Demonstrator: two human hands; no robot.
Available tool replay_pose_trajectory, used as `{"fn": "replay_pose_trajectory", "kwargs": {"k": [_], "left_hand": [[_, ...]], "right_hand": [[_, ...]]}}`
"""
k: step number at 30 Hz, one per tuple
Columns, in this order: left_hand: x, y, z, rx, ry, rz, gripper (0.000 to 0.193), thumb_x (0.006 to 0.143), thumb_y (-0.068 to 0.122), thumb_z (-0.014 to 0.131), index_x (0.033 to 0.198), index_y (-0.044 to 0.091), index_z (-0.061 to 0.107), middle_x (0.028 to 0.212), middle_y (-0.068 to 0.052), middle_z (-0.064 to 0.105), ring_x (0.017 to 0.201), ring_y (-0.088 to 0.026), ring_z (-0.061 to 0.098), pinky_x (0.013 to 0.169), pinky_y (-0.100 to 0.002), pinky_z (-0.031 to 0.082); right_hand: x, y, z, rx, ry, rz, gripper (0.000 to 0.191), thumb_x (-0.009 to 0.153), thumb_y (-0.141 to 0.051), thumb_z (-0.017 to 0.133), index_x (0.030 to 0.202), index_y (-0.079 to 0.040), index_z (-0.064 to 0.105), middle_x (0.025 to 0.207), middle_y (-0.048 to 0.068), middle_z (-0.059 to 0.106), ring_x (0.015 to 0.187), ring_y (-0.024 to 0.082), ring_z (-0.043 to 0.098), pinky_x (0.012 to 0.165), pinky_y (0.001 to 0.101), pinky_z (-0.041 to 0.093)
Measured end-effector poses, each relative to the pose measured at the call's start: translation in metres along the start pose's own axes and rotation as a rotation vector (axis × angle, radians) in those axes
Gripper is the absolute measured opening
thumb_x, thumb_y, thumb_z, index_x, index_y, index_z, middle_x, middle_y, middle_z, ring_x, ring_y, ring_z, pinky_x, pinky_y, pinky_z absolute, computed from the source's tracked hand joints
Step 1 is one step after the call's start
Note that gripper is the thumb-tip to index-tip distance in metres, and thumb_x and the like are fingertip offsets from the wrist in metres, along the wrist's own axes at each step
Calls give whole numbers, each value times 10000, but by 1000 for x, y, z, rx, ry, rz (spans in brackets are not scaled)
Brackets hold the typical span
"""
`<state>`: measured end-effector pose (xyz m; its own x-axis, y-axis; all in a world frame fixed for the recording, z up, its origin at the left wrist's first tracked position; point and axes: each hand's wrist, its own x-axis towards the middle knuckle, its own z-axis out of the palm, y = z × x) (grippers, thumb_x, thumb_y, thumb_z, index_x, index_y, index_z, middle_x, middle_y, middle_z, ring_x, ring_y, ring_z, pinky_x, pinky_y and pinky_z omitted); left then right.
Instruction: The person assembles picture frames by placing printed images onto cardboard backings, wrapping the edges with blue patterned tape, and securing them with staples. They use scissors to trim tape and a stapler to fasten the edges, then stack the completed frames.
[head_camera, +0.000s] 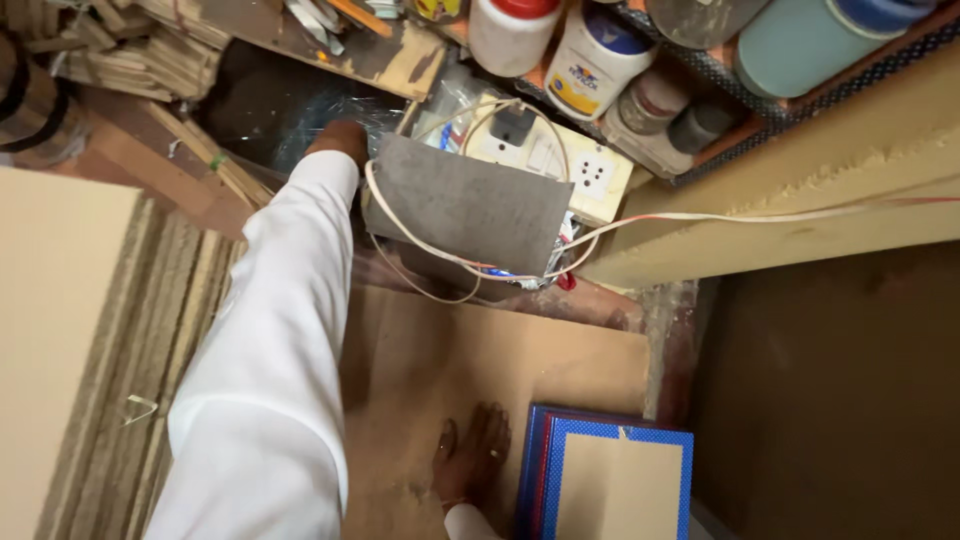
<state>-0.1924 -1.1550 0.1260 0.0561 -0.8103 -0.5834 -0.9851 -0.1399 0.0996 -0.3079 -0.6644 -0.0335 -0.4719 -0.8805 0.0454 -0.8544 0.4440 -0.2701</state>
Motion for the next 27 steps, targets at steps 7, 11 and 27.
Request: {"fn": "replay_pose_trajectory", "kwargs": {"k": [7, 11, 27], "left_hand": [[-32, 2, -20, -1182, 593, -424, 318, 859, 48, 667, 1158, -55, 638, 1265, -258, 591, 1048, -366, 685, 828, -453, 602], [-74, 2, -11, -1671, 609, -434, 213, 888, -17, 564, 1078, -90, 626, 1070, -193, 731, 901, -273, 768, 761, -436, 637], [-542, -127, 290, -1890, -7, 485, 326, 882, 55, 726, 1200, 16, 664, 997, -79, 779, 770, -146, 713, 643, -276, 579]], "right_hand": [[-10, 8, -6, 54, 5, -1, 669, 976, -451, 504, 1459, 9, 458, 1552, 250, 389, 1462, 405, 322, 1207, 524, 207], [-20, 11, -15, 78, -32, 16, 661, 969, -426, 525, 1464, 6, 450, 1562, 235, 375, 1474, 391, 300, 1213, 515, 190], [-168, 19, -95, 800, -124, 29, 524, 988, -401, 544, 1350, -23, 554, 1235, 86, 494, 1121, 227, 407, 976, 392, 352]]}}
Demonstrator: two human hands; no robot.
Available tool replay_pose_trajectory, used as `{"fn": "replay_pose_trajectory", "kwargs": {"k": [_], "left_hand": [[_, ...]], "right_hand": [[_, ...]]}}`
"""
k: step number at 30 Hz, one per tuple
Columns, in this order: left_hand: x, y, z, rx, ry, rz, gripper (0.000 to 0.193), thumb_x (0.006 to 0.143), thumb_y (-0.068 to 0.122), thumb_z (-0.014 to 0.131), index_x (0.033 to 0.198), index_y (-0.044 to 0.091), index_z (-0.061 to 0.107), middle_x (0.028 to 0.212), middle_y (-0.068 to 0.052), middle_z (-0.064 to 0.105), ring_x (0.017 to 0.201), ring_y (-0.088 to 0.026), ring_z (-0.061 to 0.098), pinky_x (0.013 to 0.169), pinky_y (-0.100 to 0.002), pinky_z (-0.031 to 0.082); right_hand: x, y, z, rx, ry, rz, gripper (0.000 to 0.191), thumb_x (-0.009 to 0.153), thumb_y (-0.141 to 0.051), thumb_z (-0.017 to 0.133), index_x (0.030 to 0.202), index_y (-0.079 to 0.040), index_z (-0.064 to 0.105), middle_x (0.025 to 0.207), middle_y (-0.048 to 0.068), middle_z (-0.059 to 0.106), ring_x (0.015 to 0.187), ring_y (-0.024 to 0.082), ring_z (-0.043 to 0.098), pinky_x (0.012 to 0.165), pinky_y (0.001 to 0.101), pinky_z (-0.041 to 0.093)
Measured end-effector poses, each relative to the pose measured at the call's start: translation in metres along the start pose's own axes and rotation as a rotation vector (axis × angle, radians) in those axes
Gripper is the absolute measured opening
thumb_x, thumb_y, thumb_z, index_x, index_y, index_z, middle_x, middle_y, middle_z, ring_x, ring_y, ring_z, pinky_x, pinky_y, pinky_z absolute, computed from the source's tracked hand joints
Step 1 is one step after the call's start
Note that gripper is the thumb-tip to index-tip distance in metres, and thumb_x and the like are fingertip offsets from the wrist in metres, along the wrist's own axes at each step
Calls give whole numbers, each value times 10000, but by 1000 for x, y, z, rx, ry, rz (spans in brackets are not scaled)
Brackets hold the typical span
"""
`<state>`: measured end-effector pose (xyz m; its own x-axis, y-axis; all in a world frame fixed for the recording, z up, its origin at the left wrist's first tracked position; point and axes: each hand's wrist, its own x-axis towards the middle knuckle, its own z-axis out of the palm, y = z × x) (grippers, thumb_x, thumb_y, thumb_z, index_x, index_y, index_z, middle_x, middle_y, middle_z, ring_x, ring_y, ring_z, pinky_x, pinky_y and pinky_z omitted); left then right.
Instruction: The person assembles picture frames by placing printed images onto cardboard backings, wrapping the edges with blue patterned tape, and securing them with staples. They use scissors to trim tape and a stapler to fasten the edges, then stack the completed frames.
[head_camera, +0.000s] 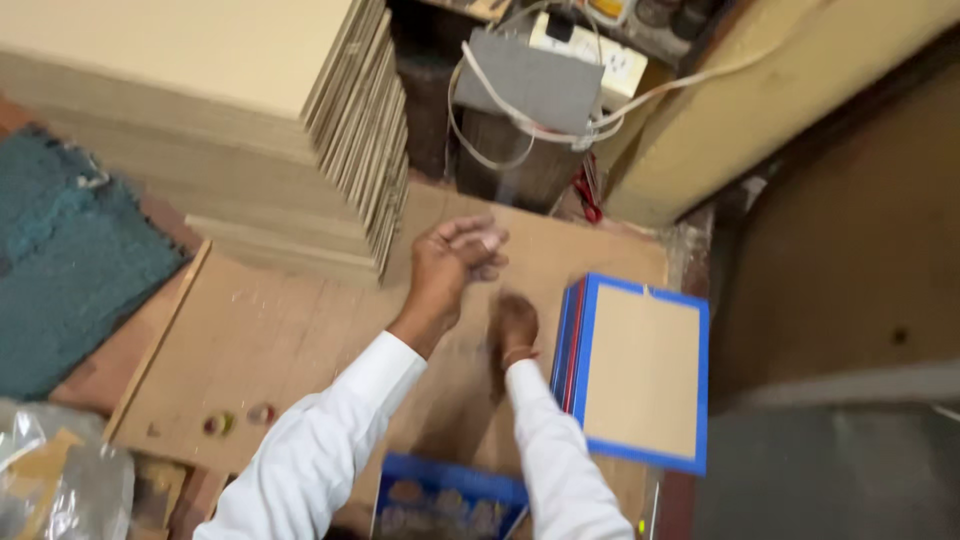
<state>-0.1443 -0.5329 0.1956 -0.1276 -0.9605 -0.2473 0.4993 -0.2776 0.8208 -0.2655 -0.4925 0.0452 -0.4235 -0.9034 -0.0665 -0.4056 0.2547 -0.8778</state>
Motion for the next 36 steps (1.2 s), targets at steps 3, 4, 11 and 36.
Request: {"fn": "replay_pose_trajectory", "kwargs": {"k": [3, 4, 11, 36], "left_hand": [[-85, -28, -37, 61, -182, -19, 316, 904, 57, 712, 1213, -4, 686, 944, -79, 759, 733, -146, 704, 607, -269, 574], [-113, -39, -49, 86, -242, -37, 310, 910, 54, 703, 1212, -16, 692, 913, -80, 746, 717, -154, 707, 585, -273, 574], [-271, -126, -122, 263, -538, 329, 415, 889, -31, 730, 1287, -35, 610, 975, -88, 702, 848, -123, 684, 706, -270, 596], [-668, -299, -445, 150, -73, 196, 211, 912, 218, 794, 893, 23, 714, 743, 2, 660, 625, -60, 600, 539, -246, 519]], "right_hand": [[-78, -17, -43, 743, -289, 51, 481, 1010, -415, 513, 1287, -34, 614, 1039, 12, 568, 911, 144, 482, 842, 328, 450], [-111, -18, -59, 885, -371, 48, 473, 1018, -419, 502, 1266, -38, 634, 974, -13, 593, 841, 117, 507, 797, 306, 483], [-310, 25, -101, 822, -384, -220, 398, 1081, -292, 546, 1311, 21, 636, 1036, 93, 713, 836, 192, 673, 724, 333, 554], [-788, 184, -70, 502, 90, -266, 155, 979, -34, 647, 1120, 17, 605, 849, 126, 704, 719, 215, 733, 610, 291, 576]]}}
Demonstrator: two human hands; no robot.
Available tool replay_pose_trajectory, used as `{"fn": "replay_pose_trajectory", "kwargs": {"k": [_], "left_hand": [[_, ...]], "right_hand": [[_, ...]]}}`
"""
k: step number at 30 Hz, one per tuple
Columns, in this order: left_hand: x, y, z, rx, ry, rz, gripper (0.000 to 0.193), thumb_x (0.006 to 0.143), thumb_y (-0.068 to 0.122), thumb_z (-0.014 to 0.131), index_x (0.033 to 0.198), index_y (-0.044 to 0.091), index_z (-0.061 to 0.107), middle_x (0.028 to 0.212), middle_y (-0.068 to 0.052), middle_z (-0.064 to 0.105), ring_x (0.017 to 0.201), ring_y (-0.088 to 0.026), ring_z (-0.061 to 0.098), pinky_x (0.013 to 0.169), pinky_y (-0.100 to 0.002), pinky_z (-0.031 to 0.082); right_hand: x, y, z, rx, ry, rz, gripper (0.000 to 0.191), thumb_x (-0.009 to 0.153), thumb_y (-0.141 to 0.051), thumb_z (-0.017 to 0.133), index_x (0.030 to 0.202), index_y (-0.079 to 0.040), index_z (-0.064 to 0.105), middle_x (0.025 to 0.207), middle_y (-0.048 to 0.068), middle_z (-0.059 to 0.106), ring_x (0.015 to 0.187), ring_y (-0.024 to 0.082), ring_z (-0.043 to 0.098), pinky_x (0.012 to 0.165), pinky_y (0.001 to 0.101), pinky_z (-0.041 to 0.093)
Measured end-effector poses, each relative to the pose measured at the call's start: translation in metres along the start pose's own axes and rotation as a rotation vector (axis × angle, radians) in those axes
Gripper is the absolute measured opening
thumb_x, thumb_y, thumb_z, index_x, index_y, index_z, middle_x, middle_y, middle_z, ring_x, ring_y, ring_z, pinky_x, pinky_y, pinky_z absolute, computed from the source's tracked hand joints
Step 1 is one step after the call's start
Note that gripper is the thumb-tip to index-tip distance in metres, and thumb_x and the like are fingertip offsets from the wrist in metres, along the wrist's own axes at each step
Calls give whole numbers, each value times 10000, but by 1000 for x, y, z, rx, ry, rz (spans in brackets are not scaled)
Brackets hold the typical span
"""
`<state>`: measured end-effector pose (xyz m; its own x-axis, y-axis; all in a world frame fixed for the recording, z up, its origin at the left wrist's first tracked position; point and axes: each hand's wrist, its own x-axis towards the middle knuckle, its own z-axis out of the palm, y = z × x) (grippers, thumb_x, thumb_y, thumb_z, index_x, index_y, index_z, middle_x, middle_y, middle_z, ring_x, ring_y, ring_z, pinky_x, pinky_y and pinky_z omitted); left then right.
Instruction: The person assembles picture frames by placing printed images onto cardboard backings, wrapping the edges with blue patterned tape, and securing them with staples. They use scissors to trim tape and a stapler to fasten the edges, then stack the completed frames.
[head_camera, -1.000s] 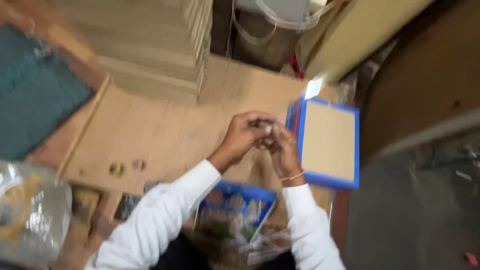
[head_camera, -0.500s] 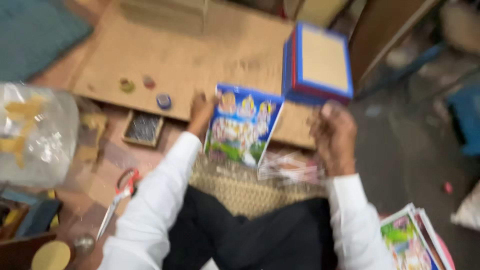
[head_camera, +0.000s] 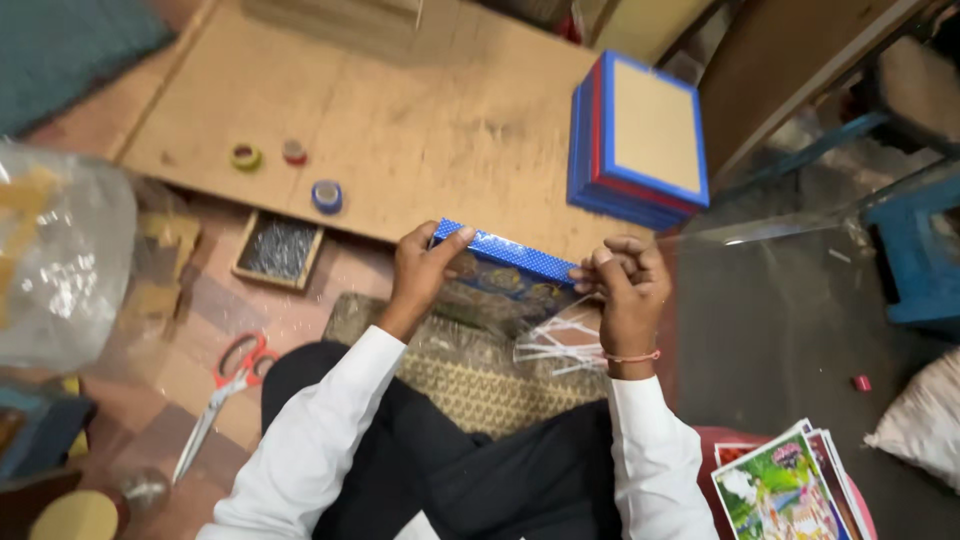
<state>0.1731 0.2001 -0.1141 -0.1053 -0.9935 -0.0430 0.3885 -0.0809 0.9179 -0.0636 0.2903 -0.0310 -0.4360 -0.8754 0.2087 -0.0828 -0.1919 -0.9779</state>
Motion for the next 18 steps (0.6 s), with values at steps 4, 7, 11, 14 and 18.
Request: {"fn": "replay_pose_trajectory", "kwargs": {"k": [4, 7, 11, 14, 18], "left_hand": [[-86, -9, -31, -45, 7, 218, 149, 924, 148, 803, 936, 17, 735, 833, 28, 709, 726, -34, 601, 666, -212, 495], [-135, 3, -62, 36, 31, 194, 130, 906, 117, 813, 906, 9, 740, 772, 28, 672, 670, -34, 549, 608, -222, 443], [-60, 16, -114, 40, 82, 161, 142, 909, 133, 789, 845, 16, 740, 730, 32, 690, 635, -32, 584, 586, -222, 464], [46, -15, -102, 13, 77, 133, 145, 913, 141, 780, 841, 20, 743, 724, 34, 693, 631, -31, 586, 578, -223, 462], [72, -43, -142, -26, 62, 139, 141, 912, 149, 778, 858, 23, 747, 730, 37, 695, 636, -27, 588, 580, -221, 468]], "right_hand": [[-72, -15, 19, -71, -88, -14, 199, 969, -24, 643, 1154, 13, 583, 841, 115, 702, 697, 197, 726, 619, 291, 588], [-123, -35, 39, -107, -141, -18, 201, 978, -19, 635, 1170, 16, 586, 841, 112, 707, 699, 188, 721, 627, 282, 583], [-77, -13, 99, -197, -200, 2, 223, 962, 0, 649, 1177, 22, 594, 833, 104, 702, 694, 180, 714, 617, 271, 566], [20, 38, 132, -221, -237, 9, 232, 960, 7, 650, 1185, 23, 596, 831, 96, 705, 694, 173, 713, 611, 266, 558], [29, 77, 157, -244, -241, -11, 222, 972, 15, 649, 1185, 36, 593, 829, 95, 697, 698, 172, 710, 611, 264, 543]]}}
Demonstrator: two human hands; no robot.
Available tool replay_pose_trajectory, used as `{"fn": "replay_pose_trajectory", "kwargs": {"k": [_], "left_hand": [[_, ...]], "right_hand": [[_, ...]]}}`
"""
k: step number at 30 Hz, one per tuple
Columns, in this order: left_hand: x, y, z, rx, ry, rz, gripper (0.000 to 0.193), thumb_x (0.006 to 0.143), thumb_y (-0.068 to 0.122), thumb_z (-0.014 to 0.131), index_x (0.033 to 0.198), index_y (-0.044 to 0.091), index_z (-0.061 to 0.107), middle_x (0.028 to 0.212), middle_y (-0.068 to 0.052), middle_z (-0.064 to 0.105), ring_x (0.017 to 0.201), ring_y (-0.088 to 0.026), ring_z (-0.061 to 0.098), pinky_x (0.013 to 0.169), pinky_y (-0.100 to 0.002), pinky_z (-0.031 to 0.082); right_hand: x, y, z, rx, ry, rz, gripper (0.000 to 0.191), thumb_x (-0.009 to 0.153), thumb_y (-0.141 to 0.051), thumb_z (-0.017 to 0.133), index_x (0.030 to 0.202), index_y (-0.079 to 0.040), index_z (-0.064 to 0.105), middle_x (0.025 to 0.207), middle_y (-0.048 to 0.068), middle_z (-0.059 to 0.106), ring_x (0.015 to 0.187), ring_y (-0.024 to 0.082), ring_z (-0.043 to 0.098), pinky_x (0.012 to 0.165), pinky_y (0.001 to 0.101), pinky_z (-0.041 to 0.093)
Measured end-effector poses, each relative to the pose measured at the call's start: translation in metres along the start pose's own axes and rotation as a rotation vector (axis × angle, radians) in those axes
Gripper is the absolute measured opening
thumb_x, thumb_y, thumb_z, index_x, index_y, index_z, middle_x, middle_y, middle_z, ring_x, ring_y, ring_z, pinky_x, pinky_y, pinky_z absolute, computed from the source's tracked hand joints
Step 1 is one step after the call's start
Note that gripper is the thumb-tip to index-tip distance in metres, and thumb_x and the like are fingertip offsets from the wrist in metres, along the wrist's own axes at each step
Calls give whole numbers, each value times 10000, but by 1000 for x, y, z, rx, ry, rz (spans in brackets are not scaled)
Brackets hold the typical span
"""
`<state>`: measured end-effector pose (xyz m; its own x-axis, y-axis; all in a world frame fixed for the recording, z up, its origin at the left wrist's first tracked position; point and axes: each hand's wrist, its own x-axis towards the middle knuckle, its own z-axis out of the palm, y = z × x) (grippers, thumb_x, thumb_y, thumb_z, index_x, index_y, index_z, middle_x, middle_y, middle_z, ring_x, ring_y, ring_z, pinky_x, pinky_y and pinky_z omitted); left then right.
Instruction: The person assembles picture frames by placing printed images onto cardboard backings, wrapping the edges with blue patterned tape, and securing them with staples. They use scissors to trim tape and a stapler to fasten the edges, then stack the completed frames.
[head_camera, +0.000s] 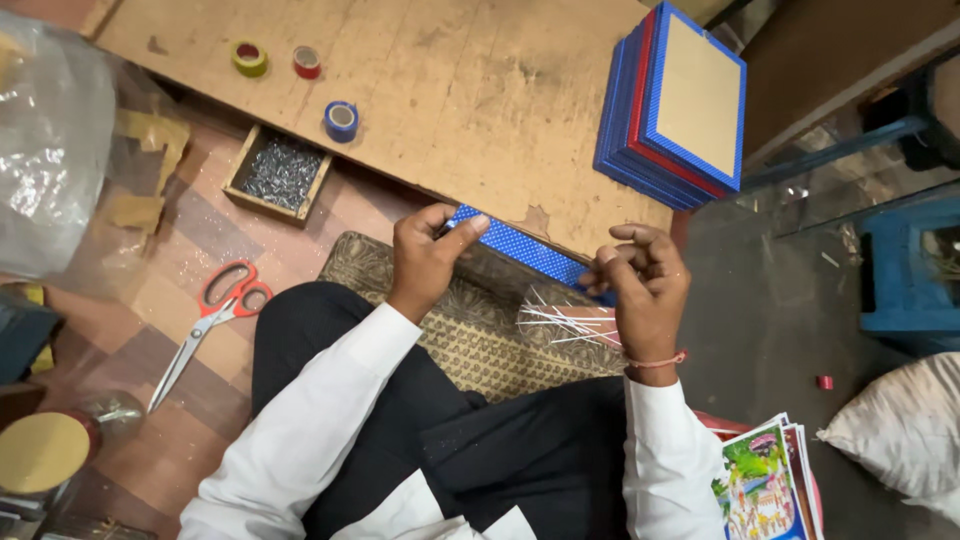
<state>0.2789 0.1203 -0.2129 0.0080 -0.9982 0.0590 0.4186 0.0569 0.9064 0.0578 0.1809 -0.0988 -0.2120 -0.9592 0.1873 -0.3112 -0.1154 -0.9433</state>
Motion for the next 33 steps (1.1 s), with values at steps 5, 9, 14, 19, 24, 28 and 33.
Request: {"fn": "replay_pose_trajectory", "kwargs": {"k": [5, 9, 14, 19, 24, 28, 33], "left_hand": [[7, 2, -51, 41, -1, 41, 156, 924, 147, 795, 871, 9, 743, 709, 19, 649, 635, -34, 528, 574, -235, 420], [10, 0, -92, 58, 19, 99, 163, 901, 164, 802, 900, 12, 744, 770, 14, 710, 695, -41, 601, 636, -239, 494], [6, -8, -159, 37, 21, 99, 182, 889, 176, 801, 925, 5, 750, 782, -19, 735, 712, -59, 633, 658, -247, 522], [0, -28, -229, 85, 42, 194, 201, 894, 176, 800, 937, -8, 731, 783, -44, 743, 708, -68, 633, 640, -256, 503], [-7, -40, -250, 54, 9, 175, 190, 916, 192, 789, 919, 9, 741, 764, -33, 746, 694, -66, 655, 630, -262, 515], [-15, -34, -227, 15, -6, 126, 186, 908, 198, 783, 911, 17, 741, 750, -26, 747, 675, -61, 667, 615, -259, 520], [-21, -30, -219, 62, 10, 129, 185, 905, 189, 792, 903, 12, 738, 720, -33, 728, 655, -70, 642, 594, -267, 501]], "right_hand": [[-1, -2, 58, -15, -35, -4, 219, 975, 29, 633, 1189, 42, 589, 819, 98, 692, 685, 168, 700, 613, 265, 542], [-7, 2, 104, -41, -21, 0, 217, 968, 46, 628, 1182, 45, 592, 820, 100, 683, 684, 172, 694, 610, 270, 536], [-30, 18, 173, -55, -13, 12, 216, 966, 41, 634, 1179, 43, 601, 825, 103, 686, 677, 182, 689, 618, 278, 542], [-52, 41, 238, -145, -52, -33, 204, 1001, 27, 632, 1201, 44, 601, 840, 111, 685, 693, 191, 692, 633, 278, 536], [-64, 55, 255, -175, -57, -13, 203, 999, 18, 641, 1195, 37, 594, 842, 111, 695, 690, 187, 695, 631, 287, 571], [-66, 44, 231, -190, -66, -31, 192, 1011, 11, 642, 1195, 38, 597, 859, 112, 698, 710, 191, 707, 641, 283, 567], [-70, 41, 221, -224, -79, -27, 187, 1010, 14, 649, 1188, 46, 603, 855, 115, 696, 709, 195, 703, 638, 281, 557]]}}
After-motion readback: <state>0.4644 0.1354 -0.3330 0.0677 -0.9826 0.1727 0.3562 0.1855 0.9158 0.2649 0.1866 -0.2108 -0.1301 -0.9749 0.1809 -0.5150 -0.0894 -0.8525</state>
